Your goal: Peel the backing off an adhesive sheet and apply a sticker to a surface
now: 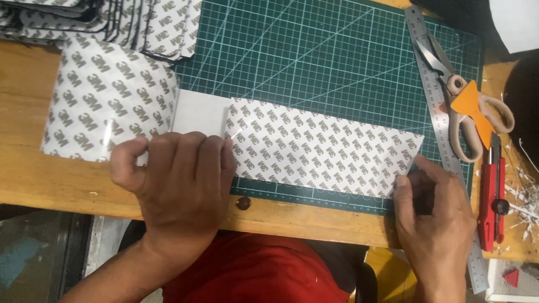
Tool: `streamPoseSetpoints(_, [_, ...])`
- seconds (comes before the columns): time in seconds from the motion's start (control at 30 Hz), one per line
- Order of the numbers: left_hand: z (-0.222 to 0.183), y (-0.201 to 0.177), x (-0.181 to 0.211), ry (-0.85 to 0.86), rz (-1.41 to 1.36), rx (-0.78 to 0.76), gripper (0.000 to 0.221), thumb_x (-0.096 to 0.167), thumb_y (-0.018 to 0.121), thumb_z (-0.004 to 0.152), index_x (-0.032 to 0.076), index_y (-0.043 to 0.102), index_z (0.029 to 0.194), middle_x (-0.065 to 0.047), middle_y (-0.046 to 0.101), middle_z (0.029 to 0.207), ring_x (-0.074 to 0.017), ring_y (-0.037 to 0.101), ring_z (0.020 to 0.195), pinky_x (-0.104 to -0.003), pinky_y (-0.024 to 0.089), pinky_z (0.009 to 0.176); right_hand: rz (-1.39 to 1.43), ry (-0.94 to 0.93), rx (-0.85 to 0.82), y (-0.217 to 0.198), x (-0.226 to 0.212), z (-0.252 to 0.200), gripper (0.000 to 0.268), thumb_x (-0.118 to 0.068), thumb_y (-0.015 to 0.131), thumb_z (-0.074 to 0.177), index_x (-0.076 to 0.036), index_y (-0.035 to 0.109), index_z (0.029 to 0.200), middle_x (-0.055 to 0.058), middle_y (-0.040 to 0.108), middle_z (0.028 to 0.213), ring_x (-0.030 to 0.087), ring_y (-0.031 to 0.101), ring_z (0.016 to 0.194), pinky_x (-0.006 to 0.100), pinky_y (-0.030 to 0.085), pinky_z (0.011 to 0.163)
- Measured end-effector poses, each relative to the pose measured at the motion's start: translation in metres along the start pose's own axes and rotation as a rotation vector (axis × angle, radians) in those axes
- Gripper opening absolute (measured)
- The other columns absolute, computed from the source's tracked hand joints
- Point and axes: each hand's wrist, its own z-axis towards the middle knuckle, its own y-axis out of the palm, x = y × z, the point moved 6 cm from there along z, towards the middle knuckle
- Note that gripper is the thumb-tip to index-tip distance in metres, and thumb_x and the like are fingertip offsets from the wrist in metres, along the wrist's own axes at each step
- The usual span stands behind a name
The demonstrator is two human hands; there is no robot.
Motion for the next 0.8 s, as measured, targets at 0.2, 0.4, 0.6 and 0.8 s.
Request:
streamPoseSetpoints(0.2, [-0.0009,0.0007,-0.0003,0.002,0.048,-0.005,0.03,0.016,0.072,0.108,0.018,0.056,0.083,0.001,0.049,0.076,-0.0211,0.056,0.082,-0.041,0.032,0.103,0.033,0.041,-0.021,0.0005,-0.0018,0.0006,0.036,-0.005,0.073,0.108,0.009,0.065,0.14,0.018,0.069,0.106,0.026,0.066,0.087,0.04,0.055,0.077])
streamPoseSetpoints(0.4, [-0.0008,0.0026,0.0002,-0.006,0.075,0.01,0.035,0.015,0.07,0.108,0.02,0.051,0.079,0.001,0.046,0.075,-0.0193,0.055,0.081,-0.04,0.031,0.105,-0.035,0.065,-0.021,0.0041,0.0042,-0.0042,0.038,-0.011,0.073,0.11,0.005,0.066,0.143,0.013,0.07,0.106,0.026,0.066,0.09,0.043,0.054,0.079])
streamPoseSetpoints(0.6, [-0.0018,0.0043,0.0001,-0.014,0.096,0.012,0.037,0.014,0.069,0.107,0.021,0.049,0.078,0.002,0.044,0.073,-0.0181,0.054,0.079,-0.039,0.032,0.105,-0.023,0.077,-0.02,0.0042,0.0037,-0.0046,0.038,-0.01,0.074,0.11,0.005,0.066,0.144,0.013,0.071,0.105,0.027,0.067,0.093,0.044,0.054,0.086])
streamPoseSetpoints(0.8, [-0.0036,0.0059,0.0001,-0.004,0.118,-0.005,0.037,0.017,0.067,0.11,0.022,0.049,0.078,0.003,0.044,0.074,-0.0172,0.054,0.081,-0.039,0.031,0.107,-0.036,0.049,-0.014,0.0049,0.0046,-0.0055,0.039,-0.009,0.074,0.11,0.006,0.065,0.145,0.013,0.071,0.105,0.028,0.067,0.092,0.044,0.054,0.084])
